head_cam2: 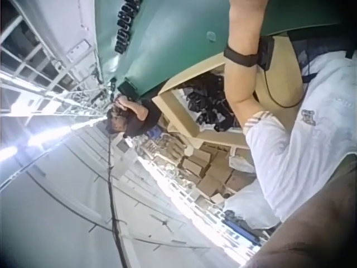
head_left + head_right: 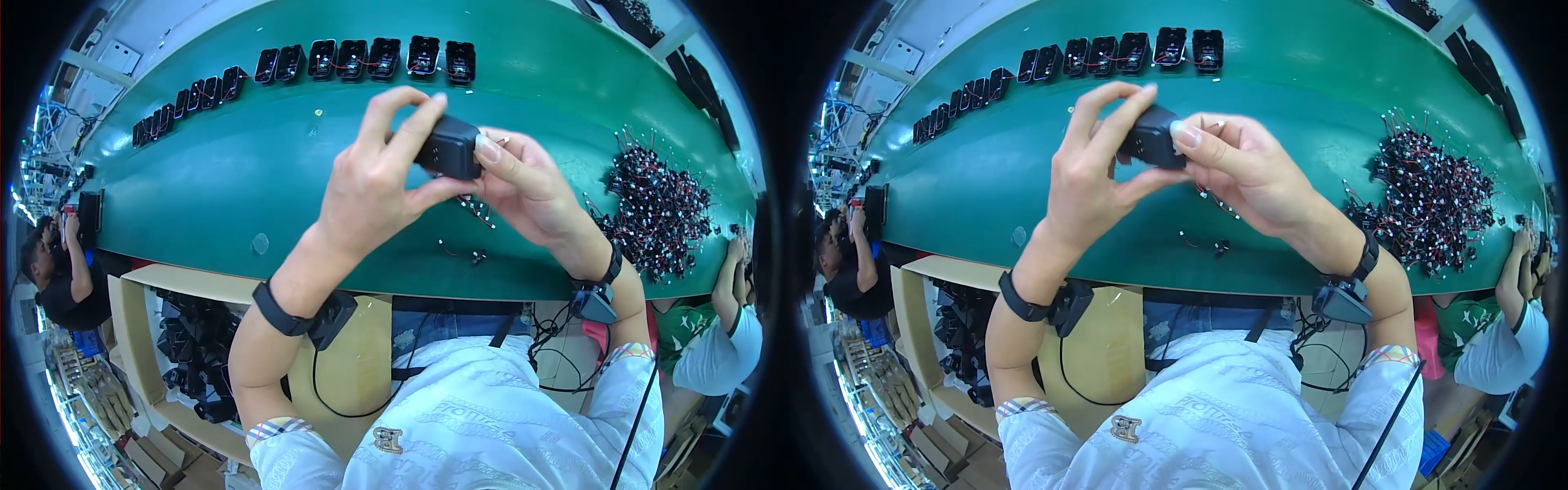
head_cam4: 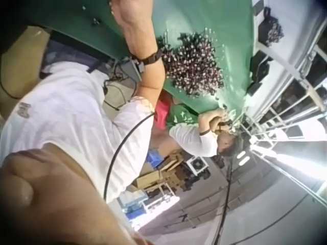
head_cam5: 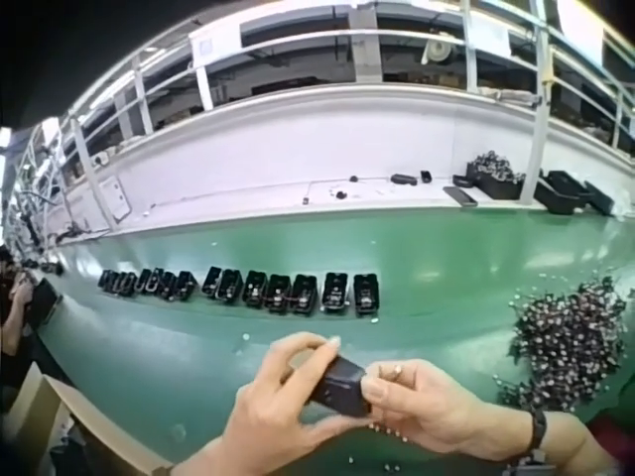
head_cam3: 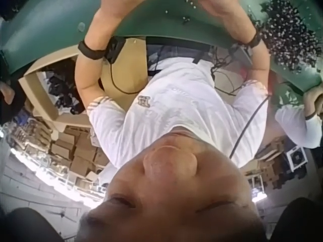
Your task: The person assembles electronic devices by hand, picking up a black plastic housing and a circuit board with wires, fitting the board into the housing, and snapping a plastic cover onto it. The person then places the assembled unit onto the workbench and repeats the process.
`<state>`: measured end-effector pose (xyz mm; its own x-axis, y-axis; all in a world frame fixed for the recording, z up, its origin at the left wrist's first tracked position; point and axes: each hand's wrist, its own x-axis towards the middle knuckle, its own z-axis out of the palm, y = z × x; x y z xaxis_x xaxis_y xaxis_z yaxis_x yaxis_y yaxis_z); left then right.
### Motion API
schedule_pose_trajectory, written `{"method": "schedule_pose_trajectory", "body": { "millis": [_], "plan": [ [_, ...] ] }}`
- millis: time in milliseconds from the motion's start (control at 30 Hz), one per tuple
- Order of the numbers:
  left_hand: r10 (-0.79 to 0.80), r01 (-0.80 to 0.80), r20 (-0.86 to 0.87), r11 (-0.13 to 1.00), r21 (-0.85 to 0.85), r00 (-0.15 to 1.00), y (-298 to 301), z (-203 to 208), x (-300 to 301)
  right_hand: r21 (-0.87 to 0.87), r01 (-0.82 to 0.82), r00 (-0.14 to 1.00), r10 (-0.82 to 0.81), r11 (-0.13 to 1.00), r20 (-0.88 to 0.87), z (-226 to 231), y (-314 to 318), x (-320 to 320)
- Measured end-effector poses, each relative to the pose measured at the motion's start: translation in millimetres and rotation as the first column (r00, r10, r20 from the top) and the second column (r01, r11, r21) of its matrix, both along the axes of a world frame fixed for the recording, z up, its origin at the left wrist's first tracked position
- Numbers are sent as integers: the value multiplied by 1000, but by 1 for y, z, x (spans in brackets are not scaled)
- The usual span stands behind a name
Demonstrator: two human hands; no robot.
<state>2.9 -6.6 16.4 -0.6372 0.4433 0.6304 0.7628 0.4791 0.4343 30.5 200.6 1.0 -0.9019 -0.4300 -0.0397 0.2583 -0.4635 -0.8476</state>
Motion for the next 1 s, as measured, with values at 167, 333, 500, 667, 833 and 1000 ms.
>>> {"method": "schedule_pose_trajectory", "body": {
  "millis": [167, 333, 500, 667, 833, 1000],
  "plan": [
    [180, -86, 305, 950, -299, 935, -66, 51, 27, 280, 933, 161, 434, 226, -887, 31, 48, -53],
    [571, -538, 296, 821, -192, 766, -206, 19, 61, 538, 843, 466, 492, 6, -736, -31, 123, -135],
    [869, -769, -100, 368, -524, 484, -298, -32, 141, 645, 758, 595, 512, -101, -619, -50, 117, -159],
    [856, -800, -127, 403, -444, 501, -314, -84, 163, 605, 782, 576, 544, -149, -610, -64, 125, -155],
    [953, -580, -231, -79, -811, 194, -327, -91, 163, 602, 784, 567, 571, -152, -593, -63, 126, -152],
    [972, -679, -26, 142, -720, 232, -327, -84, 168, 641, 763, 561, 572, -78, -599, -17, 116, -127]
  ]
}}
